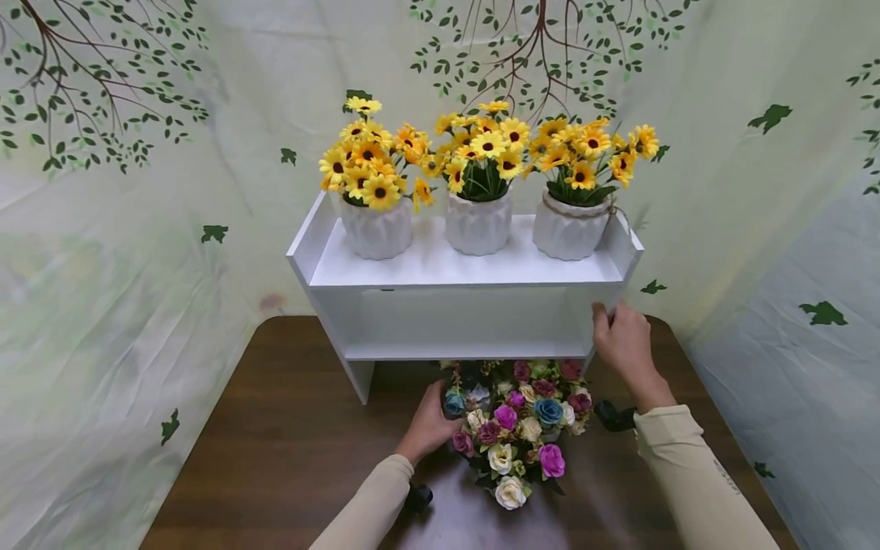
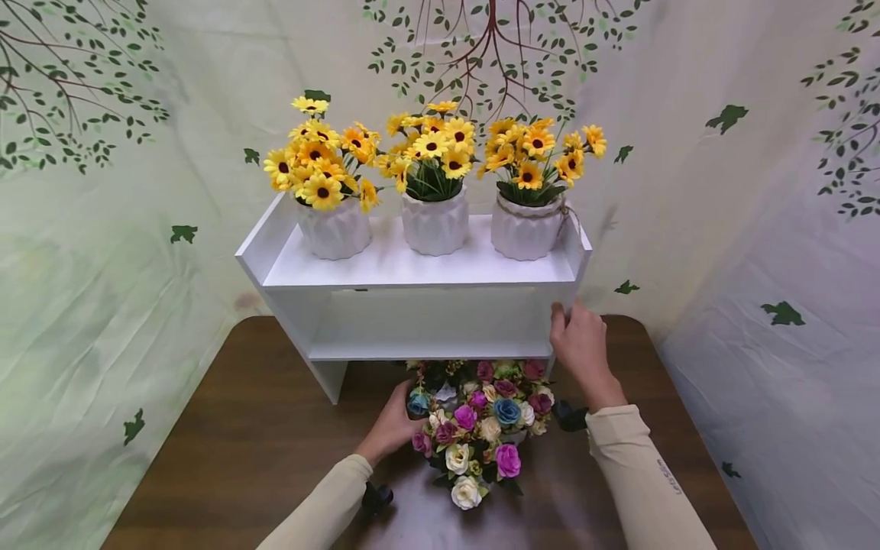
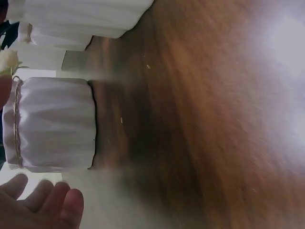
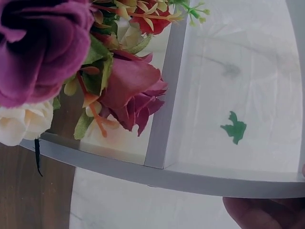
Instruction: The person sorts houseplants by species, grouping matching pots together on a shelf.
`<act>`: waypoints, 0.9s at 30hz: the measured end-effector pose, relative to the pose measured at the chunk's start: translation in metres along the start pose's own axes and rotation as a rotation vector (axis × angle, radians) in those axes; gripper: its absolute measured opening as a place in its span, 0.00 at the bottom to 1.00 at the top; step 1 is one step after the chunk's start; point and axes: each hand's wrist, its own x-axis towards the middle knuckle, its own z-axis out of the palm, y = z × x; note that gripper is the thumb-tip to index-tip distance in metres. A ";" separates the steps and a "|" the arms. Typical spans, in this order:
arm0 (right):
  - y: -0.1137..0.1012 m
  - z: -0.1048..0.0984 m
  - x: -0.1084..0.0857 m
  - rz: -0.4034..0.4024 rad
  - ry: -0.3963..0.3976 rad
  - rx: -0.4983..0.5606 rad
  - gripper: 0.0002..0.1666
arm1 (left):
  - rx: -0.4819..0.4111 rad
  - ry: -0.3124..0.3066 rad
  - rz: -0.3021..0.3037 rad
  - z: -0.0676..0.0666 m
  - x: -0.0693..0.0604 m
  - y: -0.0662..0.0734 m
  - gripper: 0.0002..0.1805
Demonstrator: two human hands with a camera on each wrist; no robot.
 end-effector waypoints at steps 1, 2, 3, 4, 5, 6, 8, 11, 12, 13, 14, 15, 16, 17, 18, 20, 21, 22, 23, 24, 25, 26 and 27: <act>0.000 -0.001 0.000 0.007 0.000 -0.003 0.21 | -0.008 -0.007 -0.012 0.002 0.003 0.000 0.49; 0.001 -0.001 0.000 0.013 -0.001 -0.005 0.21 | -0.017 -0.016 -0.025 0.003 0.006 0.000 0.51; 0.001 -0.002 0.000 0.017 -0.002 -0.008 0.21 | -0.032 -0.024 -0.034 0.005 0.009 0.000 0.52; 0.002 -0.002 0.001 0.019 -0.002 -0.012 0.21 | -0.048 -0.032 -0.041 0.006 0.012 -0.001 0.53; 0.002 -0.002 0.001 0.018 -0.003 -0.013 0.21 | -0.065 -0.039 -0.047 0.008 0.014 -0.001 0.54; 0.003 -0.002 0.001 0.016 -0.002 -0.012 0.21 | -0.080 -0.047 -0.051 0.010 0.016 -0.002 0.54; 0.003 -0.002 0.002 0.009 -0.001 -0.012 0.21 | -0.096 -0.051 -0.048 0.013 0.018 -0.004 0.54; 0.004 -0.002 0.002 -0.002 0.006 -0.014 0.21 | -0.110 -0.047 -0.048 0.017 0.018 -0.006 0.54; 0.003 -0.002 0.002 -0.003 0.010 -0.014 0.20 | -0.112 -0.044 -0.052 0.018 0.018 -0.006 0.54; 0.003 -0.002 0.002 -0.005 0.014 -0.015 0.20 | -0.114 -0.040 -0.061 0.019 0.017 -0.006 0.54; 0.003 -0.002 0.003 -0.001 0.016 -0.015 0.20 | -0.117 -0.033 -0.067 0.020 0.017 -0.007 0.54; 0.002 -0.002 0.003 -0.001 0.018 -0.011 0.19 | -0.118 -0.022 -0.063 0.021 0.016 -0.008 0.53; 0.002 -0.002 0.003 -0.002 0.018 -0.011 0.19 | -0.120 -0.008 -0.056 0.021 0.016 -0.009 0.52; 0.001 -0.001 0.003 -0.002 0.015 -0.010 0.19 | -0.112 0.007 -0.047 0.022 0.015 -0.010 0.51; 0.001 -0.001 0.003 0.000 0.014 -0.009 0.19 | -0.103 0.024 -0.030 0.023 0.015 -0.012 0.50; 0.001 0.001 0.003 0.003 0.010 -0.003 0.18 | -0.075 0.063 0.015 0.024 0.016 -0.016 0.48; 0.001 0.001 0.002 -0.001 0.008 -0.002 0.17 | -0.070 0.077 0.031 0.025 0.016 -0.017 0.47; 0.001 0.001 0.002 -0.004 0.009 -0.003 0.17 | -0.066 0.084 0.037 0.026 0.016 -0.019 0.47; 0.001 0.001 0.001 -0.004 0.012 -0.002 0.17 | -0.062 0.085 0.037 0.027 0.016 -0.021 0.47; 0.001 0.001 0.001 -0.004 0.013 -0.001 0.17 | -0.062 0.086 0.034 0.028 0.016 -0.021 0.47; 0.002 0.001 0.000 -0.003 0.014 0.001 0.17 | -0.064 0.084 0.027 0.028 0.016 -0.020 0.47; 0.002 0.001 0.000 -0.005 0.017 -0.001 0.18 | -0.073 0.077 0.009 0.029 0.016 -0.020 0.48; 0.002 0.001 0.000 -0.006 0.018 -0.003 0.18 | -0.081 0.072 -0.004 0.029 0.016 -0.020 0.48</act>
